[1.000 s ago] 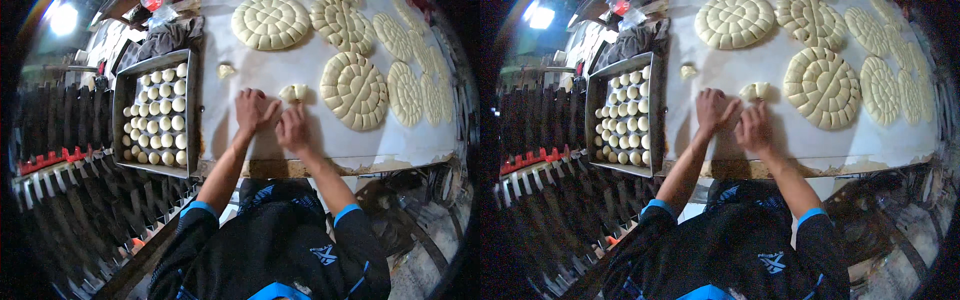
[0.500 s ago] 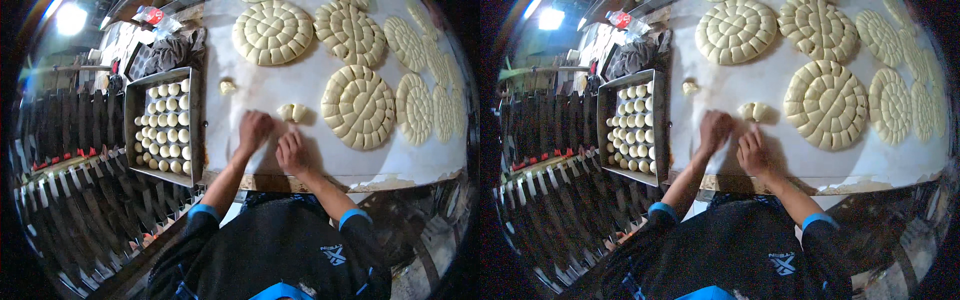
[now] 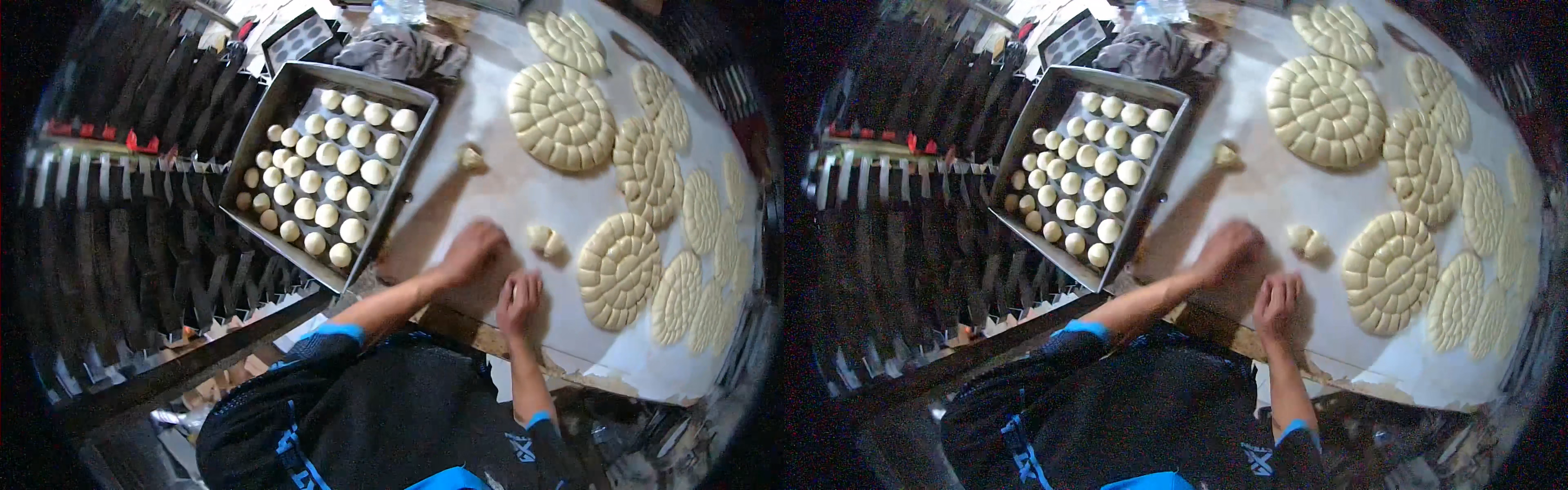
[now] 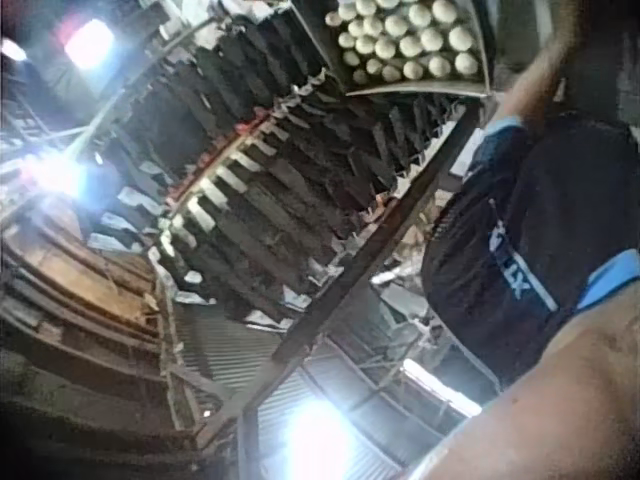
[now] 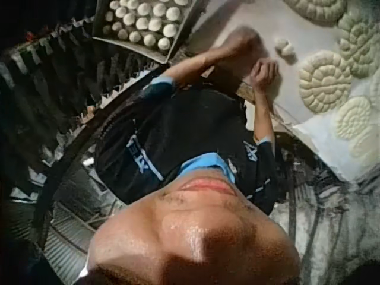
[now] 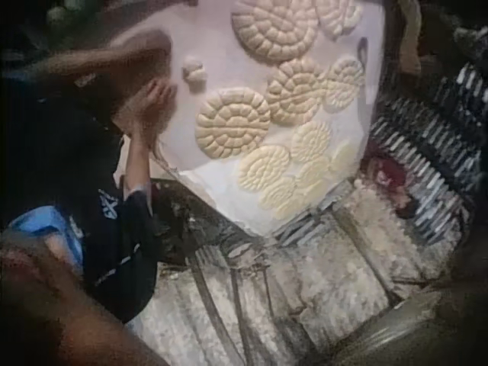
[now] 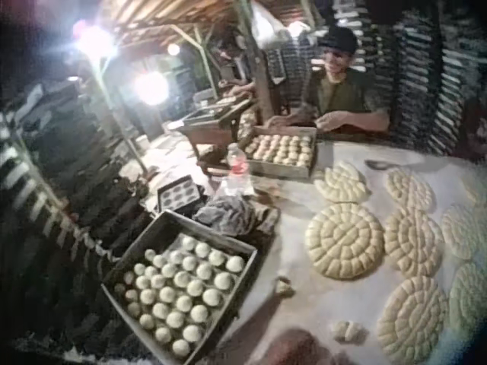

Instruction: Separate small balls of dough from a larger patterned piece and place them into a baking tray.

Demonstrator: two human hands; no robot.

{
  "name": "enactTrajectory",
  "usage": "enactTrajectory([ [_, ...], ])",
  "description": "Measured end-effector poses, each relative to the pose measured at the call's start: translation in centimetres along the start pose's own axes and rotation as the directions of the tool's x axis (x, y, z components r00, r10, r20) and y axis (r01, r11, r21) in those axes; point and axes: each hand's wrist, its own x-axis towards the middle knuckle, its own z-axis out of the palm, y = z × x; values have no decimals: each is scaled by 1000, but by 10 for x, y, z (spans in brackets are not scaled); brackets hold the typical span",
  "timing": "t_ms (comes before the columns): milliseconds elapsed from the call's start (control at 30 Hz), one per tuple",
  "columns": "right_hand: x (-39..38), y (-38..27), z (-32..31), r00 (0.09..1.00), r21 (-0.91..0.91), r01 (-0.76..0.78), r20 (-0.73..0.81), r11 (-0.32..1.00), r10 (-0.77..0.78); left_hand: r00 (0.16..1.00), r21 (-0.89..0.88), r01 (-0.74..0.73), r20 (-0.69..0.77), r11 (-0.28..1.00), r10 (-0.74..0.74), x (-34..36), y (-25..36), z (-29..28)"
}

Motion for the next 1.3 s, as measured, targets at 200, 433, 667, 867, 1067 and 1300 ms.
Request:
enactTrajectory([
  [200,-1,-18,-77,847,-5,-391,388,920,363,903,39,243,355,969,-240,-93,31,-121],
  [433,45,-16,-65,614,261,-788,260,558,745,907,184,267,-379,946,-183,-8,-83,-348],
  [667,269,-317,106,946,444,293,-5,846,-325,850,477,526,-262,704,-458,-34,-225,-412],
  [867,311,-324,254,846,309,484,74,818,-529,816,355,508,-489,784,-307,-77,-139,-427],
  [1067,221,-232,120,910,204,401,-201,893,-362,739,188,609,-487,771,-465,-137,-63,-401],
  [1300,67,-21,21,899,227,-257,-300,939,318,999,98,47,-32,994,-44,54,39,-230],
])
